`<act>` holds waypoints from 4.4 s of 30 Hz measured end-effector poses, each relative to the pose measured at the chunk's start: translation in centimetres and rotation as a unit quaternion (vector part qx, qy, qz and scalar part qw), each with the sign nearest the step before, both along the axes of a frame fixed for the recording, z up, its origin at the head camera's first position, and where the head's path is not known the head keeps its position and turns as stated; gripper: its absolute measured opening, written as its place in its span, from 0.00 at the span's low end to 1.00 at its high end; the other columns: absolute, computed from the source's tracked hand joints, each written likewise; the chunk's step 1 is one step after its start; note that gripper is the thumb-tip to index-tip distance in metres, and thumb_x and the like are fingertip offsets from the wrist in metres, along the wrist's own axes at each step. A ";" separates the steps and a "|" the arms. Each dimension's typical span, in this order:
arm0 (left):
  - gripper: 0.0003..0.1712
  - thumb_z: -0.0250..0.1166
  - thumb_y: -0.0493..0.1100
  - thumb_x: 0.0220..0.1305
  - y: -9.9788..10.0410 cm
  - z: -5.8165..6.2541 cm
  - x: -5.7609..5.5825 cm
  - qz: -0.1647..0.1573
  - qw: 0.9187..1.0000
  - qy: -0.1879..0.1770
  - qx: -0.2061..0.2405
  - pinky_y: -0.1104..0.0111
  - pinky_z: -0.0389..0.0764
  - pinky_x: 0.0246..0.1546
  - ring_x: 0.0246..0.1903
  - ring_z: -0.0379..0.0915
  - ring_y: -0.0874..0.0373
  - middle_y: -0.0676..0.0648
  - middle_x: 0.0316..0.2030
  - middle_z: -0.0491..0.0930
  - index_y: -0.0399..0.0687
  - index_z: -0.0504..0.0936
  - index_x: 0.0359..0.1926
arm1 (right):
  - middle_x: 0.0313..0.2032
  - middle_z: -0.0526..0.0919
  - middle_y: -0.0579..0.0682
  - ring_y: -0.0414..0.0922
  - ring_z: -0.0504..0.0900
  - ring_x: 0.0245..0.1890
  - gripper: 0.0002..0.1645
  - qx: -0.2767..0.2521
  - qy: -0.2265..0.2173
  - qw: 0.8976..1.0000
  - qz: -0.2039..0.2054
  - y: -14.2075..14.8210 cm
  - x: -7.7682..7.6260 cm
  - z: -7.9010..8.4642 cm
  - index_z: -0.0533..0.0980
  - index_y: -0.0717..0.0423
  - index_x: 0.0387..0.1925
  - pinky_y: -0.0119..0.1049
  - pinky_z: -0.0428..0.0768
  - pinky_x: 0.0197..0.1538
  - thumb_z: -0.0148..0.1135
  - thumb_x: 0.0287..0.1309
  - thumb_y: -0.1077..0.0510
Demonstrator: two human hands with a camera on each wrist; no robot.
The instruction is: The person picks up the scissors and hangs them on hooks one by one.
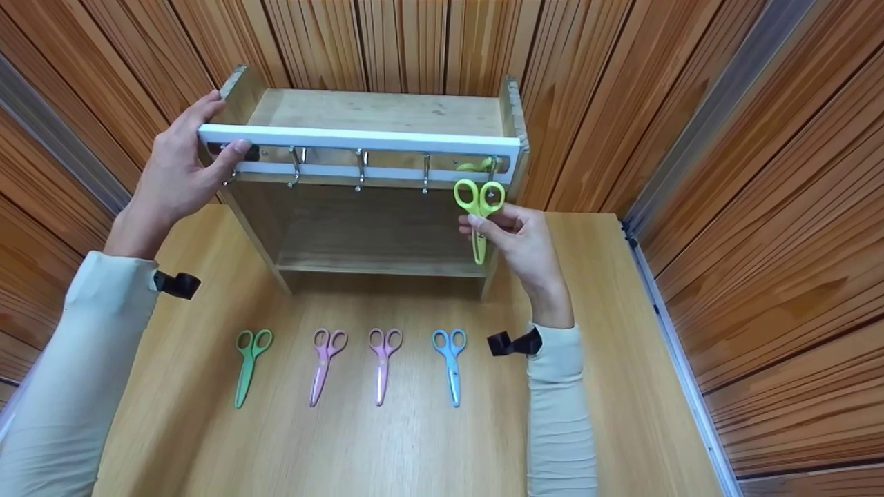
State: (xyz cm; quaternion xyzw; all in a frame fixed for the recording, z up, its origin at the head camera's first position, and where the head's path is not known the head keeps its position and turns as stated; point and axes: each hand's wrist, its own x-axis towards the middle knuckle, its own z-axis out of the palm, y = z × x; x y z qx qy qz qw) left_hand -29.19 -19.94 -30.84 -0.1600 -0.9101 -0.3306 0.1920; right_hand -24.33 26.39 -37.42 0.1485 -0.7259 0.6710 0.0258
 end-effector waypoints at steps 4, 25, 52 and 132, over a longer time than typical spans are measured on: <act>0.48 0.58 0.69 0.74 -0.1 0.0 0.0 0.000 1.000 0.006 0.000 0.49 0.58 0.83 0.82 0.54 0.44 0.47 0.84 0.52 0.44 0.59 0.81 | 0.45 0.94 0.47 0.43 0.93 0.47 0.21 0.002 -0.008 1.000 0.006 0.0 -0.4 -0.5 0.80 0.70 0.59 0.34 0.88 0.58 0.67 0.70 0.61; 0.47 0.60 0.67 0.74 0.1 -0.1 -0.2 -0.009 1.000 0.022 0.003 0.49 0.59 0.83 0.81 0.56 0.43 0.44 0.84 0.54 0.42 0.62 0.80 | 0.45 0.93 0.36 0.36 0.90 0.49 0.23 0.087 -0.010 0.995 -0.038 0.4 0.2 -0.5 0.81 0.65 0.60 0.28 0.85 0.56 0.68 0.70 0.55; 0.48 0.59 0.68 0.74 0.3 0.1 0.1 -0.006 1.000 0.012 -0.002 0.49 0.59 0.82 0.81 0.55 0.43 0.45 0.84 0.52 0.43 0.60 0.81 | 0.68 0.77 0.66 0.61 0.79 0.67 0.39 0.269 -0.113 0.952 -0.093 1.6 5.7 -4.8 0.66 0.66 0.74 0.34 0.83 0.63 0.65 0.73 0.47; 0.46 0.59 0.65 0.75 0.4 0.4 0.0 -0.015 1.000 0.018 0.008 0.52 0.59 0.83 0.81 0.55 0.45 0.47 0.85 0.51 0.45 0.59 0.82 | 0.27 0.77 0.54 0.46 0.75 0.23 0.13 0.489 -0.015 0.867 -0.099 -5.1 8.6 -16.8 0.78 0.73 0.47 0.39 0.78 0.23 0.52 0.76 0.64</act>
